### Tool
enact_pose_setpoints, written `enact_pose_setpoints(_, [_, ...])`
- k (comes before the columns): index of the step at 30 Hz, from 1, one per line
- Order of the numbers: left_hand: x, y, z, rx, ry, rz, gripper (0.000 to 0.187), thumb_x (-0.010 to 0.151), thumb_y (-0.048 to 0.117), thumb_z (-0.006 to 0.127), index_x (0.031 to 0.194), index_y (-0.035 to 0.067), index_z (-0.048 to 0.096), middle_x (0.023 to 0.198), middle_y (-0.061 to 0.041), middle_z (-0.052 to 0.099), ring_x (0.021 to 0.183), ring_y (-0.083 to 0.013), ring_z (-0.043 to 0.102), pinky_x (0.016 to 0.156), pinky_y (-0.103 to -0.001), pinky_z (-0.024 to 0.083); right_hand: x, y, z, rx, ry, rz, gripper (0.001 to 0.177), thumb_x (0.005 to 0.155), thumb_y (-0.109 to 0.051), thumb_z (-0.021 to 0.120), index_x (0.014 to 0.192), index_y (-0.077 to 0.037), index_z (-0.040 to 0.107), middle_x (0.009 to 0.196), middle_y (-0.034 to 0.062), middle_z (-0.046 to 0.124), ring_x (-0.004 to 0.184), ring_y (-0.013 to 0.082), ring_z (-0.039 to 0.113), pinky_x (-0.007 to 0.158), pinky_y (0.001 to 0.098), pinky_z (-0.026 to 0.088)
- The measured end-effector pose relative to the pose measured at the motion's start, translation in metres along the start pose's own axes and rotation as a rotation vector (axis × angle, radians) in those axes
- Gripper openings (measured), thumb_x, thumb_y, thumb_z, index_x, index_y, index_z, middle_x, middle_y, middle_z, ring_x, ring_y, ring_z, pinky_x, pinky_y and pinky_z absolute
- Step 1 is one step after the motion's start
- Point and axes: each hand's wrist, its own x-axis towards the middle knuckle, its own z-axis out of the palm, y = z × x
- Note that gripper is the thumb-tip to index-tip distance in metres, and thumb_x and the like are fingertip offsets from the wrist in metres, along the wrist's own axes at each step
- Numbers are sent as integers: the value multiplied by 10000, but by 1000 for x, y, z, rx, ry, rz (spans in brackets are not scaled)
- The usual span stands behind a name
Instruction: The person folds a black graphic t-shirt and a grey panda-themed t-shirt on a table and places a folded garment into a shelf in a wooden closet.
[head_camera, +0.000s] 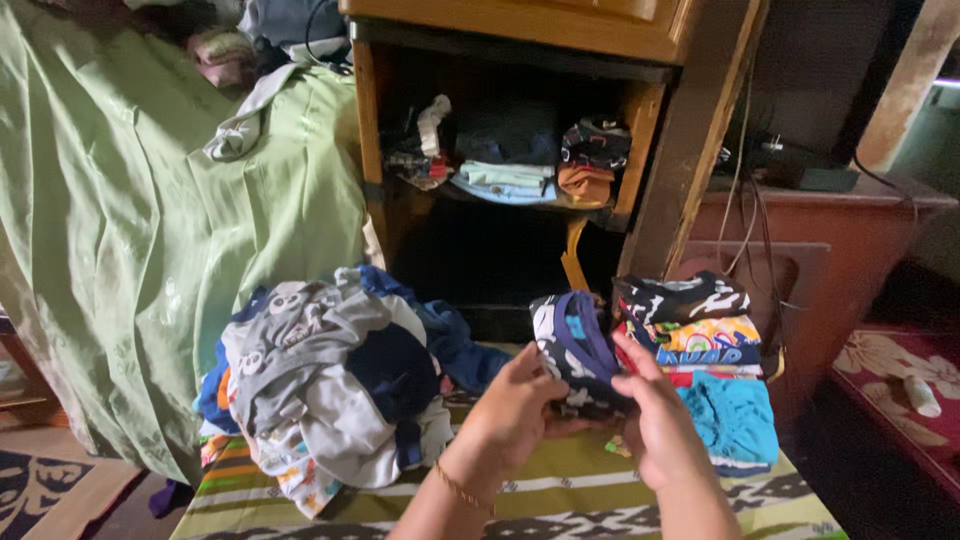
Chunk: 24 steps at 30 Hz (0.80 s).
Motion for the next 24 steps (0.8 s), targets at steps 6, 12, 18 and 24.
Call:
enact_pose_setpoints(6, [58, 52, 12, 80, 32, 3, 411, 912, -29, 530, 1314, 57, 520, 1138, -105, 645, 990, -234, 679, 820, -435, 631, 45, -55, 20, 113, -47, -19, 598, 892, -123, 582, 1486, -111, 511, 1236, 134, 675, 1022, 242, 667, 824, 437, 563])
enact_pose_setpoints(12, [112, 74, 22, 28, -148, 331, 382, 941, 4, 608, 1319, -42, 587, 1157, -102, 689, 1032, -183, 671, 865, -336, 563, 85, -95, 43, 75, -17, -169, 566, 917, -112, 616, 1474, -85, 525, 1195, 158, 681, 992, 264, 672, 812, 419, 561])
enact_pose_setpoints(18, [169, 109, 42, 127, -57, 408, 448, 911, 17, 618, 1357, 37, 595, 1111, -54, 685, 982, -137, 675, 835, -270, 594, 146, -127, 48, 88, -57, -306, 476, 911, -65, 613, 1382, -85, 542, 1177, 151, 683, 1008, 270, 687, 804, 453, 588])
enact_pose_setpoints(24, [232, 133, 46, 268, 28, 487, 296, 945, 64, 659, 1221, -40, 681, 879, -131, 655, 670, -179, 643, 562, -284, 544, 222, -149, 41, 53, -80, -344, 406, 944, -68, 618, 1342, -98, 546, 1193, 134, 673, 1053, 281, 679, 835, 453, 587])
